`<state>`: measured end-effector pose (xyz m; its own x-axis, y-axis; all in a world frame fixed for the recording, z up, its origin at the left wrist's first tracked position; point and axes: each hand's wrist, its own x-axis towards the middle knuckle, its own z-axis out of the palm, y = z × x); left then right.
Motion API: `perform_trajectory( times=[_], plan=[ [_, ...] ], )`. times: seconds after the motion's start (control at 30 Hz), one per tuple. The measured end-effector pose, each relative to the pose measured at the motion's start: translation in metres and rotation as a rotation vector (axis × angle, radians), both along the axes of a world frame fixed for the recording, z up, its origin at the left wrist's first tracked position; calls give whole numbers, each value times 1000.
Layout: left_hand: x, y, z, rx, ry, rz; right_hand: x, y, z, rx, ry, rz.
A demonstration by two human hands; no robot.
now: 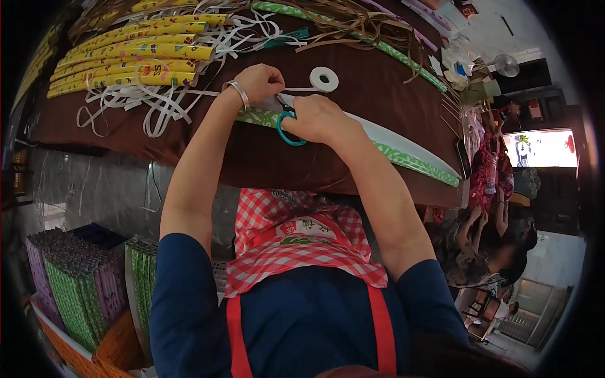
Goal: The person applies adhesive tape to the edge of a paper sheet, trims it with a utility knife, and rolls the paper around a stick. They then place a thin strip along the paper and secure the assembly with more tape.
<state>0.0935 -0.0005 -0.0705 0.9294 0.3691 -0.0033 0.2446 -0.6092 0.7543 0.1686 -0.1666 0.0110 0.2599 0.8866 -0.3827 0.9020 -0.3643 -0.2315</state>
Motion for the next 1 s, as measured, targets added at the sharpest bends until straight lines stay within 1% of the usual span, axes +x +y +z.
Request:
perform_trajectory(
  times=[0.43,0.63,0.7,0.8,0.9,1.0],
  plan=[
    [0,1,-2,-23,-2,14,7,-6,-5,64,21,26],
    [1,2,-3,-37,1,45,12,-11,-7,75,-102,52],
    [1,2,-5,-50,8,61,14,-12,-7,-11,-153,67],
    [2,3,-7,-60,16,74,15,-17,3,-70,-130,58],
    [2,3,-8,-52,18,77,15,-26,1,-12,-183,53],
    [3,3,-8,-53,19,87,22,-34,14,-48,-165,88]
  ],
)
